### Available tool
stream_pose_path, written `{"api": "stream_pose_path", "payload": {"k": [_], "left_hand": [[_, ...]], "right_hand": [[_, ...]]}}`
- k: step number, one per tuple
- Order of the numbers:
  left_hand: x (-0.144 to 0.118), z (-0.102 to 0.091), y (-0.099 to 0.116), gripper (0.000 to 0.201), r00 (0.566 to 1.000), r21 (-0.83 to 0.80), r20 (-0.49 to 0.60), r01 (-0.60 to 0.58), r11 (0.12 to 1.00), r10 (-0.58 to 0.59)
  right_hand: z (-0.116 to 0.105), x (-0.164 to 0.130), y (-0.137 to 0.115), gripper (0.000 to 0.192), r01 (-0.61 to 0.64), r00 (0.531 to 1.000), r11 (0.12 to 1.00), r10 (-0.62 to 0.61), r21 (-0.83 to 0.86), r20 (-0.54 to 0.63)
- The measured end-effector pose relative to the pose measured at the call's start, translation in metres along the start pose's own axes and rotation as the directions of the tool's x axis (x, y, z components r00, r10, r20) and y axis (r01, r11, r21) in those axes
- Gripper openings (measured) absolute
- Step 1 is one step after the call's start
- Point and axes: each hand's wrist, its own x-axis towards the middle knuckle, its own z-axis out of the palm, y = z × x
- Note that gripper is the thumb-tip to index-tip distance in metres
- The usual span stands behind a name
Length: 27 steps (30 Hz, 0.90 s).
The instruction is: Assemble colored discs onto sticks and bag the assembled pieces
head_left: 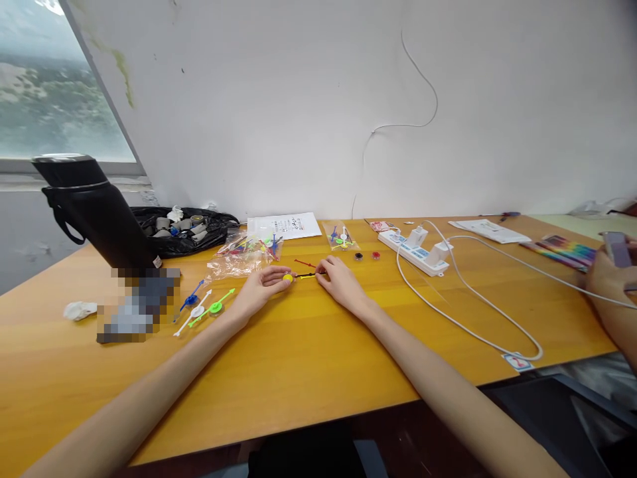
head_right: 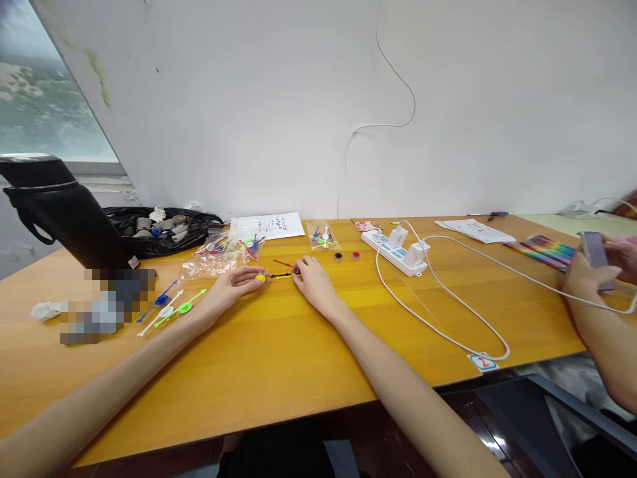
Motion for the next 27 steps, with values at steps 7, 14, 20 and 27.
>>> {"api": "stream_pose_path", "payload": {"k": [7, 14, 20, 27], "left_hand": [[-0.002, 0.002, 0.002, 0.06, 0.999, -0.077, 0.018, 0.052, 0.996, -0.051], [-0.001, 0.002, 0.006, 0.053, 0.999, -0.042, 0.021, 0.031, 0.999, -0.03], [0.0, 0.0, 0.003, 0.051, 0.997, -0.076, 0.064, 0.052, 0.996, -0.047], [0.001, -0.001, -0.002, 0.049, 0.997, -0.12, 0.062, 0.046, 0.992, -0.039]], "right_hand": [[-0.002, 0.001, 0.0, 0.004, -0.001, 1.0, 0.999, 0.0, 0.046, 0.016], [-0.006, 0.002, 0.004, 0.005, 0.054, 0.997, 0.998, -0.053, -0.011, 0.056], [-0.003, 0.002, 0.009, 0.009, 0.063, 0.997, 0.998, -0.064, 0.026, 0.052], [-0.01, 0.003, 0.008, 0.009, 0.068, 0.997, 0.996, -0.07, 0.056, 0.044]]}}
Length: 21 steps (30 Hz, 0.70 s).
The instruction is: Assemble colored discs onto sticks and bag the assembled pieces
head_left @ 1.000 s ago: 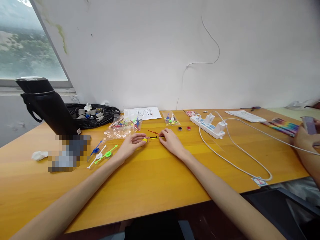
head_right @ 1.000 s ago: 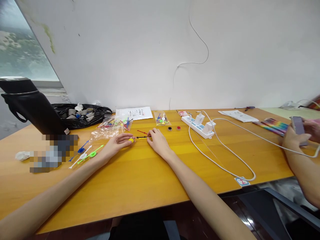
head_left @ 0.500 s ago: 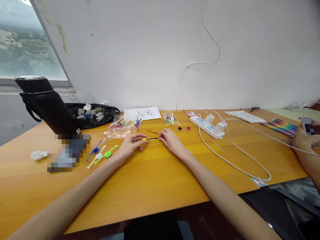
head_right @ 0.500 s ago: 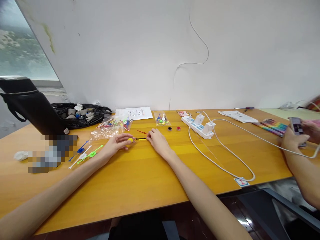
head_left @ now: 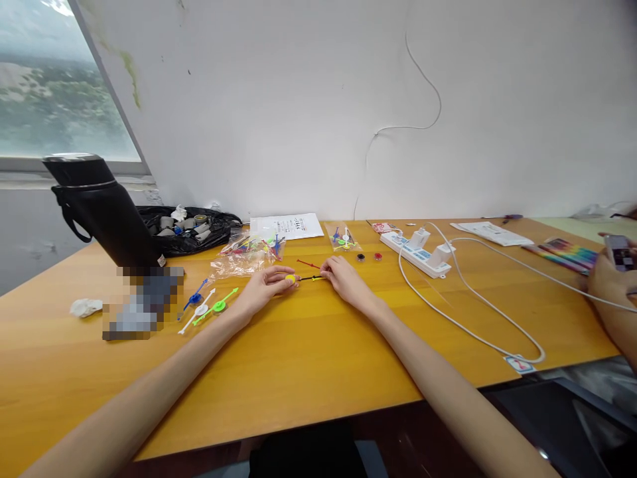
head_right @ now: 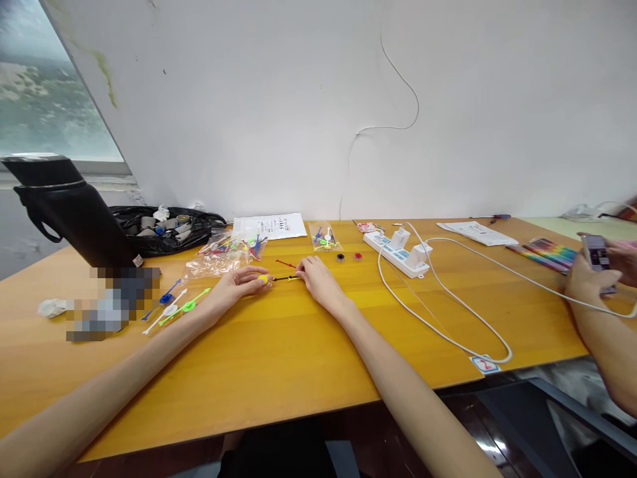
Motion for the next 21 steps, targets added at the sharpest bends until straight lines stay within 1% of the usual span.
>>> {"api": "stream_pose_path", "payload": {"k": [4, 8, 14, 18, 21], "left_hand": [[0.001, -0.001, -0.002, 0.045, 0.999, -0.038, -0.016, -0.035, 0.999, 0.034], [0.001, -0.001, -0.002, 0.044, 1.0, -0.036, -0.012, -0.028, 0.999, 0.027], [-0.001, 0.001, 0.001, 0.045, 1.0, -0.038, -0.016, -0.016, 0.999, 0.015], [-0.001, 0.002, 0.002, 0.046, 0.999, -0.052, -0.036, -0.019, 0.998, 0.017], [-0.002, 0.003, 0.003, 0.046, 0.999, -0.057, -0.039, -0.016, 0.998, 0.014]], "right_hand": [[-0.009, -0.002, 0.001, 0.005, 0.009, 1.0, 1.0, -0.009, -0.01, 0.01], [-0.016, -0.003, 0.006, 0.006, -0.028, 0.999, 0.998, 0.03, -0.051, 0.039], [-0.015, -0.002, 0.01, 0.005, -0.053, 0.993, 0.995, 0.061, -0.08, 0.099], [-0.016, -0.002, 0.011, 0.006, -0.061, 0.994, 0.996, 0.067, -0.069, 0.089], [-0.019, -0.003, 0.016, 0.01, -0.068, 0.994, 0.997, 0.071, -0.04, 0.084]]}}
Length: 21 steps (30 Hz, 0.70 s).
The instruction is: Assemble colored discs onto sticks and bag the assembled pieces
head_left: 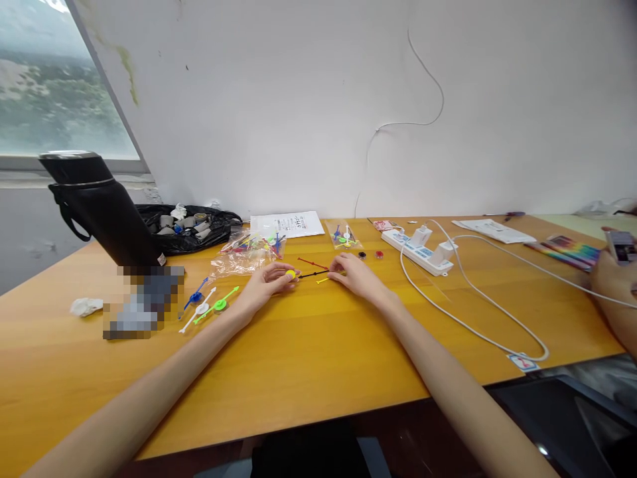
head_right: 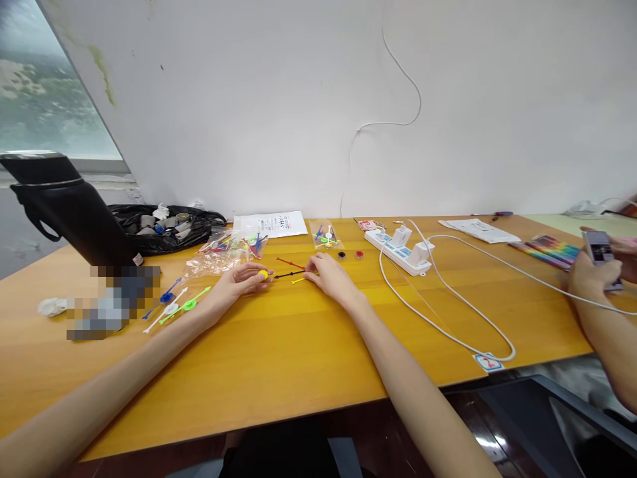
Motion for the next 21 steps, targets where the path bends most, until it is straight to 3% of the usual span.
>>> {"api": "stream_pose_path", "payload": {"k": [4, 9, 13, 16, 21], "left_hand": [[-0.001, 0.0, 0.002, 0.047, 1.0, 0.003, 0.003, 0.003, 1.0, -0.003], [-0.001, 0.0, 0.002, 0.049, 1.0, -0.002, 0.015, -0.006, 1.0, 0.006], [-0.001, 0.001, 0.002, 0.049, 1.0, 0.0, 0.013, 0.004, 1.0, -0.004], [-0.002, 0.001, 0.003, 0.048, 1.0, -0.004, 0.004, 0.005, 1.0, -0.005], [-0.002, 0.001, 0.004, 0.047, 1.0, -0.015, -0.01, 0.006, 1.0, -0.006]], "right_hand": [[-0.002, 0.001, 0.007, 0.011, -0.012, 0.999, 1.0, 0.011, 0.028, 0.039], [-0.003, 0.002, 0.006, 0.008, 0.007, 1.0, 0.999, -0.007, 0.036, -0.012], [-0.007, 0.002, -0.003, 0.006, -0.046, 0.995, 0.978, 0.062, 0.204, -0.076], [-0.007, 0.005, -0.007, 0.01, -0.035, 0.99, 0.903, 0.089, 0.429, -0.106], [-0.002, 0.01, -0.013, 0.028, -0.064, 0.993, 0.704, 0.114, 0.707, -0.023]]}}
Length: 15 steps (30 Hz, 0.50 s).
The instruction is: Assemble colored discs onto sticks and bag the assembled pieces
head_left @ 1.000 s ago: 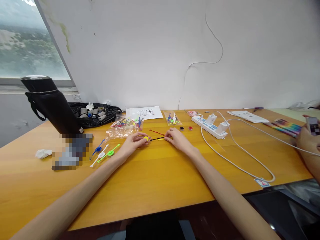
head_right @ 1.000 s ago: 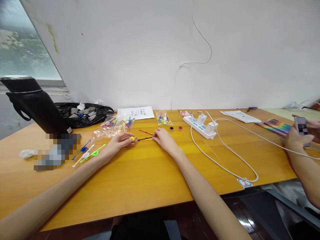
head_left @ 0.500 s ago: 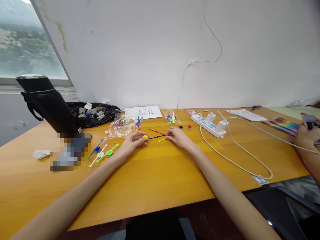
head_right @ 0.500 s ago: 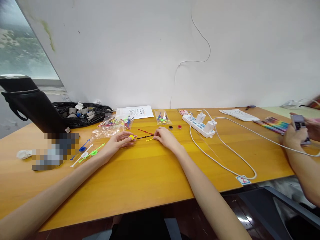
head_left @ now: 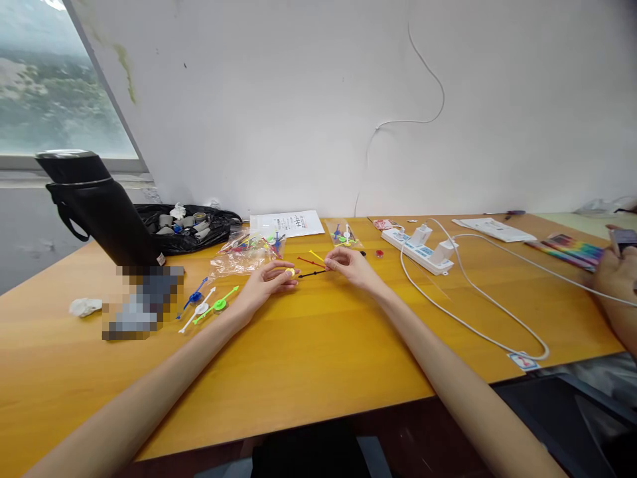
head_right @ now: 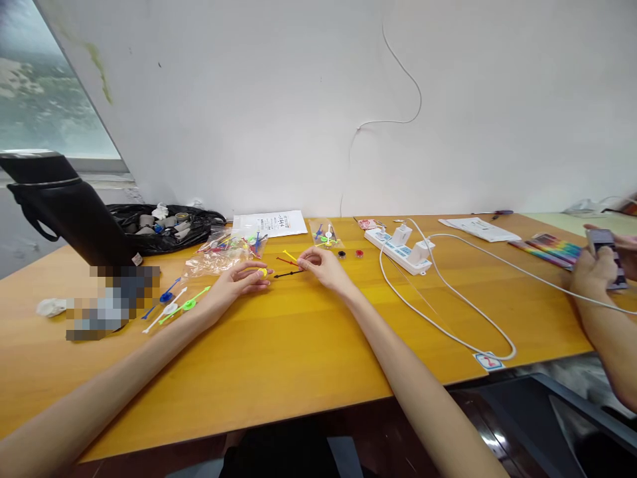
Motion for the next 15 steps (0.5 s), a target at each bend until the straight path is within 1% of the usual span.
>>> {"api": "stream_pose_path", "payload": {"k": [3, 9, 13, 15], "left_hand": [[0.0, -0.001, 0.001, 0.05, 1.0, 0.015, -0.003, 0.001, 1.0, -0.001], [-0.004, 0.002, 0.003, 0.056, 0.999, 0.104, 0.033, -0.044, 0.994, 0.041], [-0.004, 0.007, 0.002, 0.053, 0.994, 0.103, 0.073, -0.086, 0.991, 0.078], [-0.004, 0.01, 0.003, 0.053, 0.993, 0.096, 0.077, -0.101, 0.99, 0.094]], "right_hand": [[0.005, 0.0, -0.002, 0.033, -0.023, 1.0, 0.996, 0.022, 0.081, 0.005], [0.012, -0.002, -0.006, 0.036, -0.088, 0.995, 0.987, 0.081, 0.135, 0.059], [0.023, -0.006, -0.009, 0.037, -0.075, 0.992, 0.97, 0.05, 0.232, 0.114], [0.03, -0.008, -0.013, 0.035, -0.051, 0.99, 0.968, 0.016, 0.245, 0.143]]}}
